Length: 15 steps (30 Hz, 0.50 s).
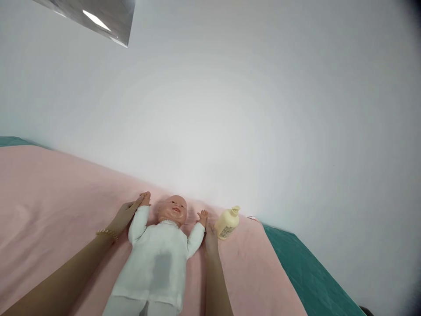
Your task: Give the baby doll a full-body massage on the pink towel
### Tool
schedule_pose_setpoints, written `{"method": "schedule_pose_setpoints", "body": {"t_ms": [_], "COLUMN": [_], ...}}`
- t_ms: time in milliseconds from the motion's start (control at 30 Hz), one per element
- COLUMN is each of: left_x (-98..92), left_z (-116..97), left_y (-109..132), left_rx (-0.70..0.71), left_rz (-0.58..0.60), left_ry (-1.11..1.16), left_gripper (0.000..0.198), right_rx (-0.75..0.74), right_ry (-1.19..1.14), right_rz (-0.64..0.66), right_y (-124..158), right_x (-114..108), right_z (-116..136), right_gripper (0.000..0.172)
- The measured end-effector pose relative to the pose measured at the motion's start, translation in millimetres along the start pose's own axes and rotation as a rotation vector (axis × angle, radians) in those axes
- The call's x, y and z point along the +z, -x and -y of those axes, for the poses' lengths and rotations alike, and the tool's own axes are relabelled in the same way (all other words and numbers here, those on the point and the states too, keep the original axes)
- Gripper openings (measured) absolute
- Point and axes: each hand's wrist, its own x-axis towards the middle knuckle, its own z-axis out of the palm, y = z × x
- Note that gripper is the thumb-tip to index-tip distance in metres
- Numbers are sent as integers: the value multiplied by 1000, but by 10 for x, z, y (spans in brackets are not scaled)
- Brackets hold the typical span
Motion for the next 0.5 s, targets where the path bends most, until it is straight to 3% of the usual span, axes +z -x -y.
{"method": "schedule_pose_setpoints", "body": {"t_ms": [133, 267, 367, 500], "left_x": [-40, -81, -148, -287], "left_z": [-93, -200, -240, -302], "left_y": [147, 288, 396, 709], "left_rx": [81, 162, 167, 116], "left_rz": [-70, -143, -171, -349], "left_ry": [-166, -324, -347, -350], "left_gripper": [62, 56, 54, 60], "right_rx": [-21, -130, -214, -149], "right_ry": [-65, -72, -33, 92], "right_rz": [53, 48, 35, -31], "right_y": [72, 205, 446, 952], "right_x": [-108, -207, -285, -439], "right_z": [52, 140, 247, 416], "right_gripper": [69, 61, 56, 61]}}
